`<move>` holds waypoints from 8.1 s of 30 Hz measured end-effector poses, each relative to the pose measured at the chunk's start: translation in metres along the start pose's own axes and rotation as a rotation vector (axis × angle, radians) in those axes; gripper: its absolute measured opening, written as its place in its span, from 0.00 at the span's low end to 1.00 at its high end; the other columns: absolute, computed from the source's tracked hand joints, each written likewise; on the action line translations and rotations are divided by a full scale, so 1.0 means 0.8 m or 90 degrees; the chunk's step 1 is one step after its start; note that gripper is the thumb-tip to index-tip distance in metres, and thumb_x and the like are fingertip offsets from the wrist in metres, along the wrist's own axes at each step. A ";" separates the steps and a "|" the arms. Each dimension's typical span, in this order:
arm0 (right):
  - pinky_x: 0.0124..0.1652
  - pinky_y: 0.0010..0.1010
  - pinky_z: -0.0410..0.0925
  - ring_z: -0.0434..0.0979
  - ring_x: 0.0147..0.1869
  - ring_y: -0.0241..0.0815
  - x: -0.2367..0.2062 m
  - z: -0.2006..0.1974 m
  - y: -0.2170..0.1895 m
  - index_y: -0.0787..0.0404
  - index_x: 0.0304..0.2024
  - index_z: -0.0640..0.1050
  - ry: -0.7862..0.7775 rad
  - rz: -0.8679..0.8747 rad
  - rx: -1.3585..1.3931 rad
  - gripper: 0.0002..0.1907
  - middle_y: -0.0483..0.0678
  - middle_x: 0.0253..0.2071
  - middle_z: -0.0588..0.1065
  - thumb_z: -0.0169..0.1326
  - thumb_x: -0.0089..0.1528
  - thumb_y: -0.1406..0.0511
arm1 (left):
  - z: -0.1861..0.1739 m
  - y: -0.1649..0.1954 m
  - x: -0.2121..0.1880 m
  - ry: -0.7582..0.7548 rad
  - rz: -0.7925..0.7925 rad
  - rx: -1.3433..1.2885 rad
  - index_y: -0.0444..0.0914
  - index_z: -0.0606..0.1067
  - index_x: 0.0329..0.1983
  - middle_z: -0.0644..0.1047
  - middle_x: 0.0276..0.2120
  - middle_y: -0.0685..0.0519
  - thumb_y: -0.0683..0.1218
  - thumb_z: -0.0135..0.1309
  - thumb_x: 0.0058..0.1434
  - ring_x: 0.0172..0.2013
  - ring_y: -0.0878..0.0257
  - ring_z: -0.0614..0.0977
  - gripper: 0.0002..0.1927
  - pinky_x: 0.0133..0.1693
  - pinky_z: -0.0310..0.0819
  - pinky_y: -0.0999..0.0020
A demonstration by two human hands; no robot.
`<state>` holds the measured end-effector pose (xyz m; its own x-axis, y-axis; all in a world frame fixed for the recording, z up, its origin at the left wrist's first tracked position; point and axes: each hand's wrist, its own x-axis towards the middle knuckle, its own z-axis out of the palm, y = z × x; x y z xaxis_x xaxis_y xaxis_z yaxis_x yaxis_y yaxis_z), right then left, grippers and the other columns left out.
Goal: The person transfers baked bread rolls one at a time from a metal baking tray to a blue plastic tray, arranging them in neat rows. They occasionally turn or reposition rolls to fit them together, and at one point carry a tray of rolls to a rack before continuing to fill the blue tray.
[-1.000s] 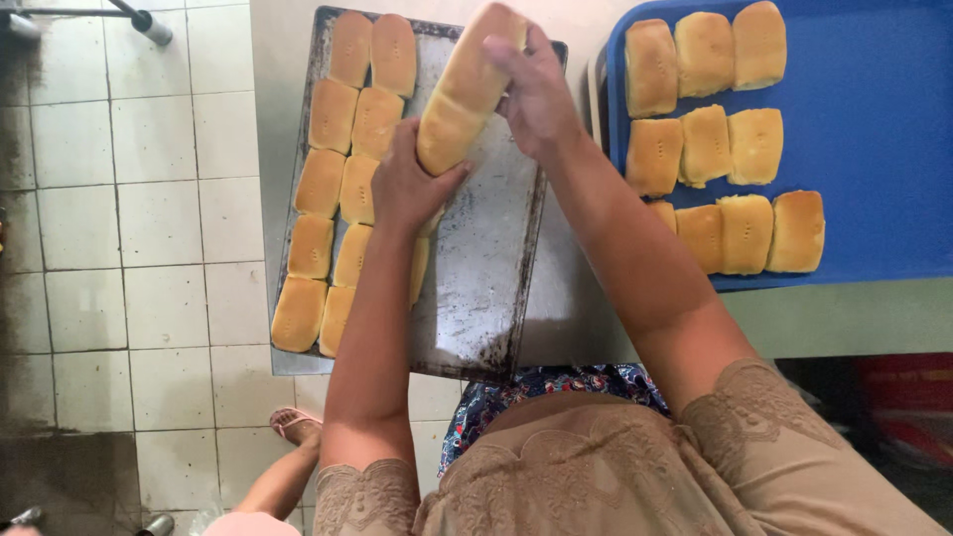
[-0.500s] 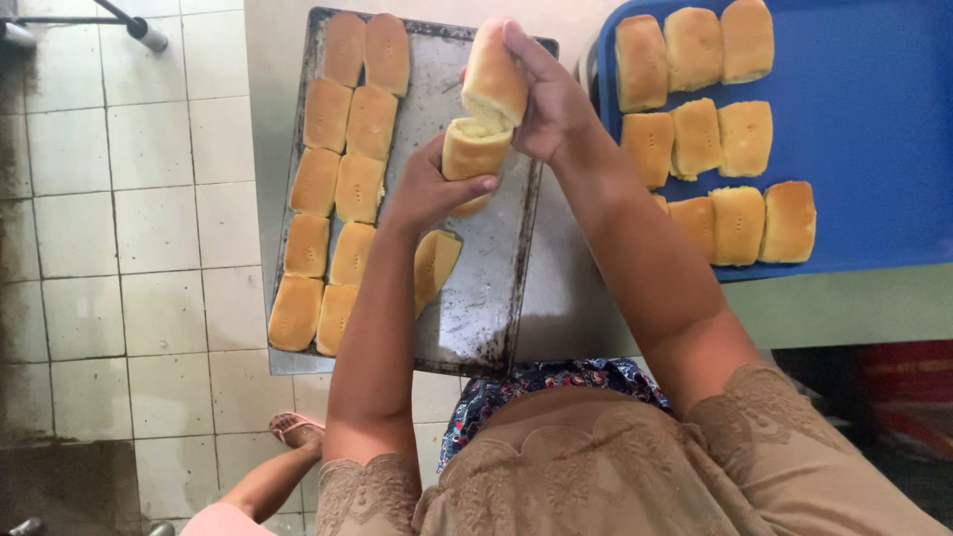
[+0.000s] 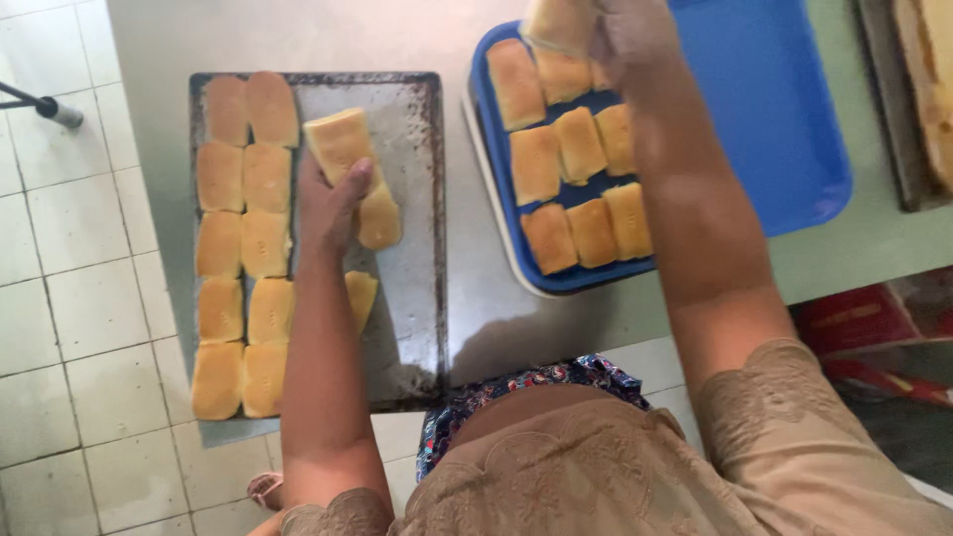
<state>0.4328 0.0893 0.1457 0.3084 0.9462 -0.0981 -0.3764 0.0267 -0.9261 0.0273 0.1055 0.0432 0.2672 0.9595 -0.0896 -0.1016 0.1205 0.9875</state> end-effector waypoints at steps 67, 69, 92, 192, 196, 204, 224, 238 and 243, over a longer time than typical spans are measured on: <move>0.50 0.29 0.78 0.81 0.51 0.37 0.085 -0.320 0.040 0.67 0.59 0.70 -0.049 0.027 -0.193 0.22 0.50 0.51 0.77 0.62 0.67 0.65 | 0.413 -0.005 -0.035 -0.031 -0.318 -0.452 0.40 0.64 0.62 0.77 0.49 0.52 0.45 0.54 0.67 0.48 0.59 0.83 0.22 0.48 0.83 0.59; 0.52 0.28 0.77 0.81 0.53 0.38 0.083 -0.319 0.044 0.70 0.61 0.70 -0.079 0.028 -0.160 0.25 0.51 0.53 0.77 0.64 0.67 0.64 | 0.415 -0.008 -0.034 -0.049 -0.314 -0.442 0.40 0.64 0.63 0.77 0.49 0.51 0.44 0.55 0.68 0.48 0.60 0.83 0.22 0.47 0.82 0.60; 0.55 0.37 0.74 0.80 0.56 0.47 0.022 -0.324 -0.029 0.63 0.63 0.68 0.145 -0.132 -0.551 0.31 0.51 0.54 0.77 0.67 0.63 0.59 | 0.475 -0.010 0.002 -0.114 -0.133 -0.099 0.38 0.59 0.76 0.62 0.70 0.47 0.53 0.52 0.68 0.67 0.55 0.68 0.36 0.65 0.63 0.59; 0.56 0.27 0.71 0.75 0.56 0.34 -0.083 -0.268 0.036 0.63 0.69 0.66 -0.104 0.006 -0.243 0.31 0.47 0.53 0.73 0.62 0.67 0.67 | 0.504 -0.070 0.013 -0.076 -0.203 -0.228 0.33 0.56 0.78 0.68 0.62 0.44 0.49 0.52 0.71 0.54 0.58 0.66 0.36 0.53 0.60 0.64; 0.58 0.33 0.73 0.77 0.59 0.39 -0.099 -0.235 0.056 0.65 0.71 0.60 -0.050 0.052 -0.127 0.39 0.51 0.56 0.74 0.64 0.63 0.68 | 0.471 -0.053 0.008 -0.065 -0.229 -0.347 0.35 0.51 0.79 0.56 0.76 0.43 0.57 0.42 0.73 0.74 0.54 0.58 0.37 0.70 0.51 0.61; 0.55 0.45 0.69 0.74 0.58 0.58 -0.111 -0.215 0.059 0.70 0.68 0.66 0.008 -0.212 -0.755 0.38 0.60 0.56 0.73 0.68 0.62 0.60 | 0.418 -0.058 -0.012 -0.005 -0.180 -0.255 0.35 0.59 0.75 0.64 0.71 0.45 0.50 0.47 0.69 0.68 0.56 0.67 0.33 0.65 0.60 0.60; 0.52 0.39 0.72 0.78 0.52 0.43 -0.212 0.149 0.176 0.62 0.50 0.77 -0.390 0.464 -0.054 0.13 0.49 0.48 0.79 0.52 0.68 0.62 | -0.029 0.006 -0.204 0.355 0.058 0.814 0.32 0.67 0.69 0.68 0.65 0.35 0.53 0.61 0.63 0.65 0.40 0.68 0.35 0.64 0.64 0.49; 0.56 0.39 0.69 0.75 0.54 0.40 -0.309 0.325 0.327 0.58 0.64 0.66 -0.329 0.652 0.085 0.25 0.45 0.50 0.74 0.53 0.66 0.64 | -0.097 0.001 -0.314 0.407 -0.045 0.825 0.41 0.73 0.65 0.75 0.50 0.48 0.56 0.62 0.59 0.54 0.50 0.74 0.32 0.53 0.67 0.48; 0.56 0.37 0.69 0.76 0.54 0.40 -0.315 0.329 0.327 0.60 0.56 0.70 -0.284 0.622 0.064 0.18 0.46 0.49 0.77 0.53 0.64 0.66 | -0.130 0.011 -0.319 0.342 -0.055 0.620 0.41 0.75 0.66 0.77 0.47 0.50 0.50 0.56 0.65 0.51 0.52 0.77 0.25 0.53 0.71 0.54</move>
<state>0.0271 -0.0572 0.0240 -0.5029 0.6036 -0.6187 -0.3632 -0.7971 -0.4823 -0.1414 -0.1117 0.0615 -0.2363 0.9714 0.0251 0.7549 0.1672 0.6342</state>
